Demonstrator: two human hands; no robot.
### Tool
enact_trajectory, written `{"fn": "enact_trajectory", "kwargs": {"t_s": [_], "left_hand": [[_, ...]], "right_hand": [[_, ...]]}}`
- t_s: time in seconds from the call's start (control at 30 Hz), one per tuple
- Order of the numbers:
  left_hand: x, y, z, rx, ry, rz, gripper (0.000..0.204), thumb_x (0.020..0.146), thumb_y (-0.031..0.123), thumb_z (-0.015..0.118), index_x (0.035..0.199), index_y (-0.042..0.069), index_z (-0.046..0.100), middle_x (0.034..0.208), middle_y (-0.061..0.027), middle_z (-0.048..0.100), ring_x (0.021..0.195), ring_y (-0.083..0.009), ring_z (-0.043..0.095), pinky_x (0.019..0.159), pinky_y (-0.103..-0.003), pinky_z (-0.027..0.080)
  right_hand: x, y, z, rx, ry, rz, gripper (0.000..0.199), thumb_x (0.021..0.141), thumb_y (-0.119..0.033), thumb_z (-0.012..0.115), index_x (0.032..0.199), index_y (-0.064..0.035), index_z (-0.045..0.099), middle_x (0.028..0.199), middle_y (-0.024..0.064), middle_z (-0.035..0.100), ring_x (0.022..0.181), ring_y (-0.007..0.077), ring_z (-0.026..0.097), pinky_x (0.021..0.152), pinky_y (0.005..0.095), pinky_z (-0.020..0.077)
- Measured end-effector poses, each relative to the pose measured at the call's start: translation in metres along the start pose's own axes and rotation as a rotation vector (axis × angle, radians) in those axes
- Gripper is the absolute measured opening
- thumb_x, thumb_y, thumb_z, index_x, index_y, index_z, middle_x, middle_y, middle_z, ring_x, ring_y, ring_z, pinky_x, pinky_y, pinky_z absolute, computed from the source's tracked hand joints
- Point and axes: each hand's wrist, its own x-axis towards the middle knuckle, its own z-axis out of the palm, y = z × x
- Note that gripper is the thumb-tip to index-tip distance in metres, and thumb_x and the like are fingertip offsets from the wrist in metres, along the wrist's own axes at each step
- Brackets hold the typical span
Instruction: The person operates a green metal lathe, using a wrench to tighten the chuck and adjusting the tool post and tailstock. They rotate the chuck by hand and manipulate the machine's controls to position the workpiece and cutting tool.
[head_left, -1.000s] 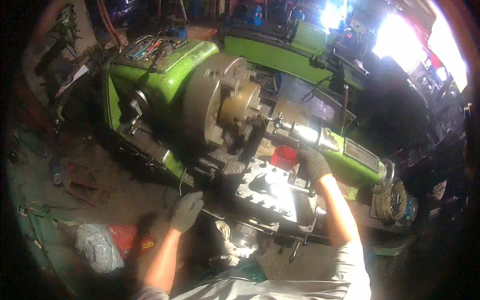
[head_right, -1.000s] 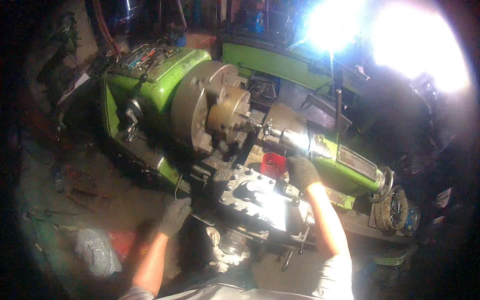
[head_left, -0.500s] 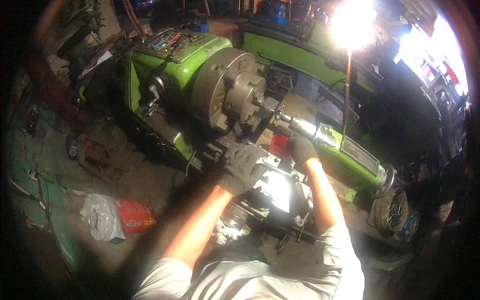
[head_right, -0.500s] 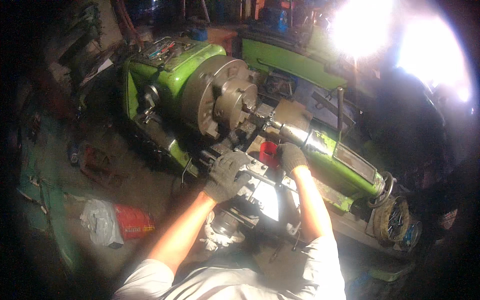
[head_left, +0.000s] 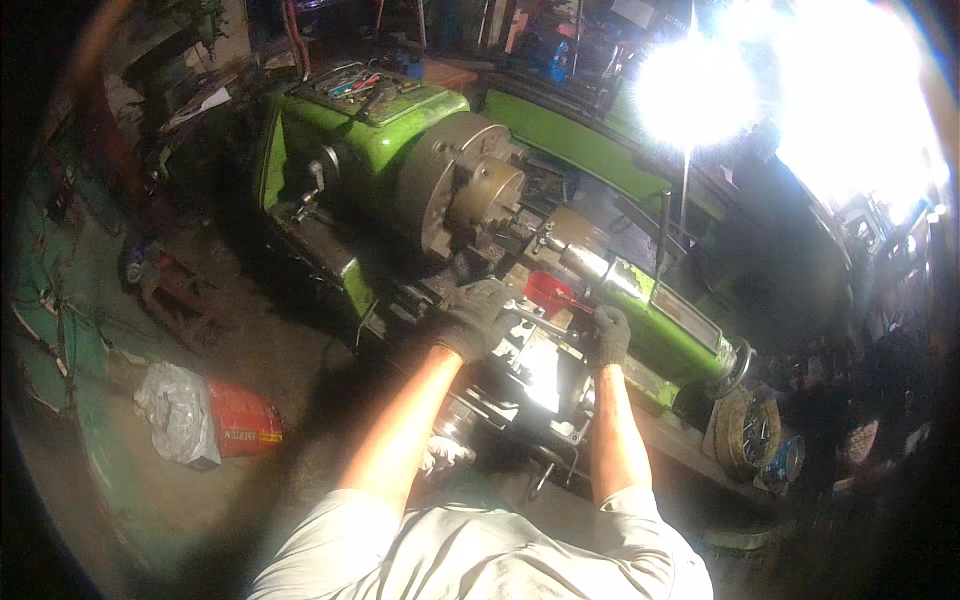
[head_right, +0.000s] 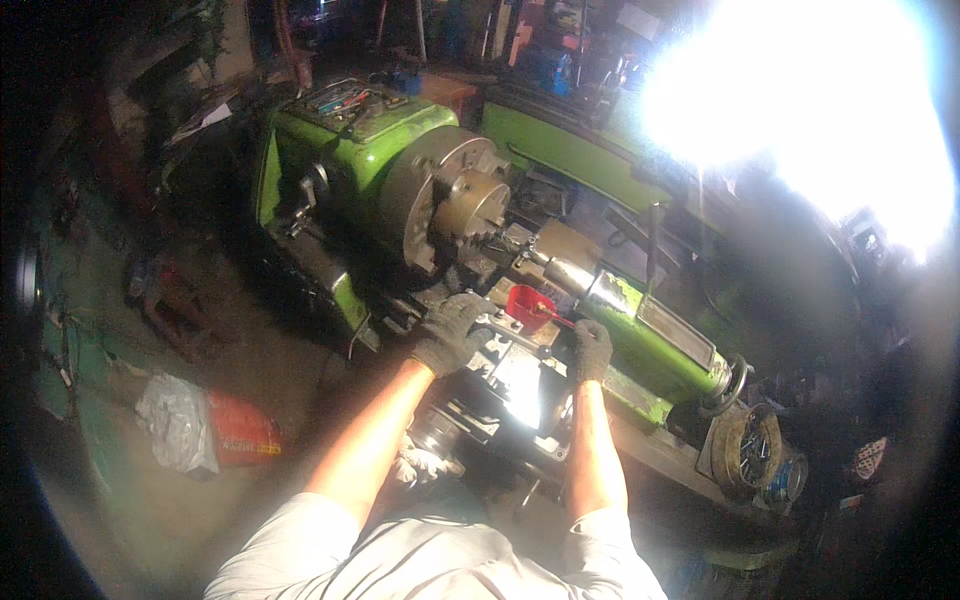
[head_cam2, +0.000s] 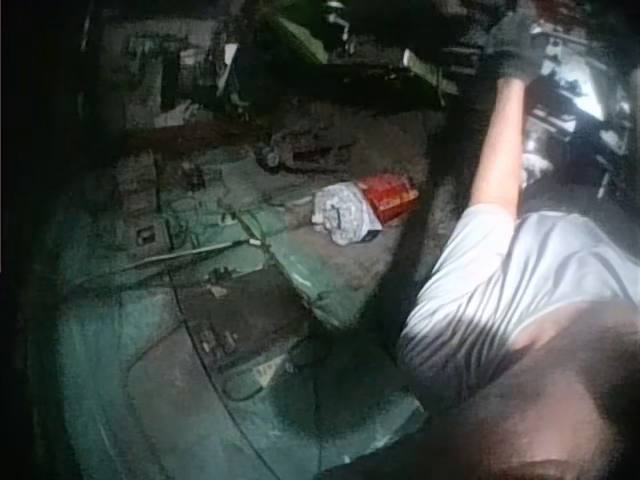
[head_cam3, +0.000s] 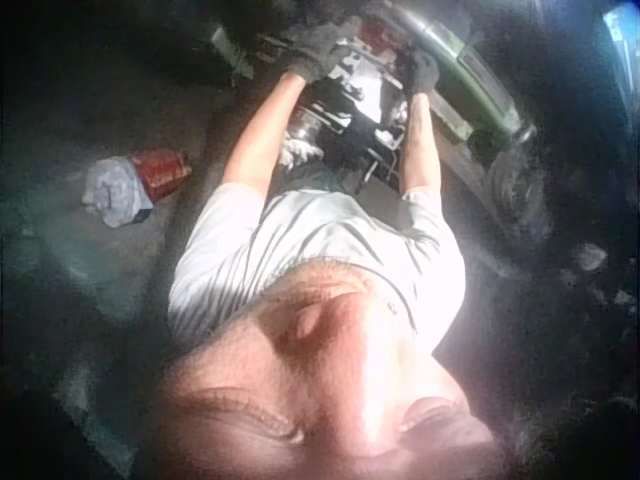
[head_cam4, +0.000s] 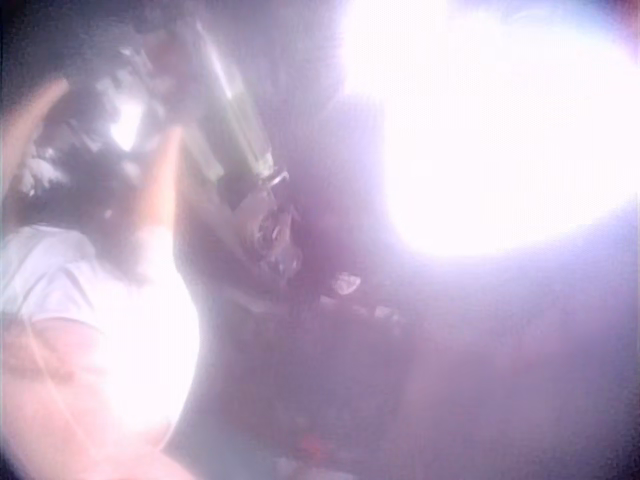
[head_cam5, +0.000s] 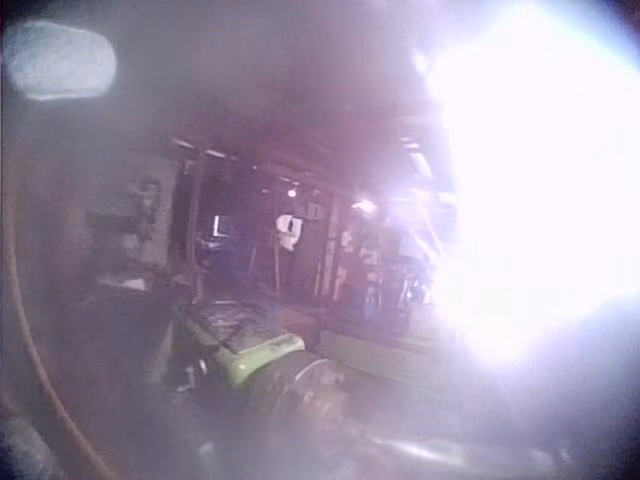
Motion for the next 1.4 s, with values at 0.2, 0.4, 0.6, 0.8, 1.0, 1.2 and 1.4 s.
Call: {"fn": "enact_trajectory", "kwargs": {"t_s": [0.2, 0.4, 0.6, 0.8, 1.0, 1.2, 1.4], "left_hand": [[0.008, 0.01, -0.005, 0.089, -0.042, 0.031, 0.041, 0.086, 0.022, 0.076, 0.126, 0.013, 0.068, 0.126, -0.0142, 0.065, 0.126, -0.0348, 0.059, 0.109, -0.05, 0.046], [-0.001, 0.003, -0.013, 0.069, 0.004, 0.055, 0.042, 0.087, 0.017, 0.075, 0.128, 0.014, 0.067, 0.126, -0.0142, 0.066, 0.125, -0.0373, 0.061, 0.107, -0.051, 0.048], [0.002, 0.007, -0.006, 0.087, 0.077, 0.088, 0.036, 0.085, 0.023, 0.076, 0.119, 0.014, 0.07, 0.121, -0.012, 0.068, 0.118, -0.0345, 0.063, 0.107, -0.051, 0.046], [0.01, 0.011, -0.014, 0.099, 0.096, 0.098, 0.035, 0.087, 0.027, 0.075, 0.119, 0.015, 0.07, 0.119, -0.0109, 0.068, 0.117, -0.0326, 0.063, 0.106, -0.05, 0.046], [0.009, 0.008, -0.016, 0.033, 0.074, 0.066, 0.038, 0.085, 0.023, 0.076, 0.121, 0.013, 0.07, 0.12, -0.0126, 0.069, 0.12, -0.0357, 0.063, 0.108, -0.051, 0.047], [0.008, 0.004, -0.01, -0.039, 0.095, 0.066, 0.037, 0.086, 0.024, 0.077, 0.12, 0.013, 0.071, 0.122, -0.0117, 0.069, 0.119, -0.0348, 0.064, 0.107, -0.05, 0.048], [0.002, -0.005, -0.009, 0.001, 0.093, 0.09, 0.037, 0.089, 0.03, 0.074, 0.123, 0.015, 0.071, 0.124, -0.0087, 0.069, 0.12, -0.0317, 0.063, 0.105, -0.049, 0.048]], "right_hand": [[0.006, 0.013, -0.004, -0.079, 0.022, -0.153, 0.022, 0.094, -0.017, 0.072, 0.113, -0.0056, 0.069, 0.092, 0.0081, 0.069, 0.074, 0.0185, 0.066, 0.059, 0.0341, 0.0552], [-0.011, -0.024, 0.012, 0.769, -0.343, 0.415, 0.012, 0.093, -0.012, 0.069, 0.103, -0.0056, 0.068, 0.088, 0.0081, 0.066, 0.071, 0.0155, 0.061, 0.054, 0.0295, 0.0497], [-0.007, -0.038, 0.006, 0.568, -0.278, 0.27, 0.017, 0.096, -0.012, 0.068, 0.111, -0.0065, 0.062, 0.085, 0.0075, 0.063, 0.069, 0.0146, 0.059, 0.052, 0.0282, 0.049], [0.001, -0.05, 0.014, 0.541, -0.34, 0.356, 0.016, 0.099, -0.015, 0.065, 0.111, -0.0037, 0.064, 0.081, 0.0049, 0.061, 0.07, 0.0135, 0.059, 0.05, 0.0257, 0.049], [0.001, -0.039, 0.007, 0.879, -0.415, 0.362, 0.026, 0.105, -0.024, 0.061, 0.117, -0.0014, 0.066, 0.089, 0.0072, 0.068, 0.075, 0.0127, 0.062, 0.055, 0.0232, 0.0509], [0.045, -0.053, -0.005, 0.316, -0.257, 0.02, 0.023, 0.1, -0.021, 0.065, 0.113, -0.0036, 0.07, 0.104, 0.0064, 0.069, 0.085, 0.0141, 0.065, 0.067, 0.0248, 0.0523], [0.104, -0.139, 0.098, 0.022, -0.458, -0.198, 0.019, 0.096, -0.015, 0.072, 0.111, -0.0051, 0.072, 0.092, 0.0037, 0.07, 0.068, 0.0118, 0.063, 0.054, 0.0271, 0.0465]]}}
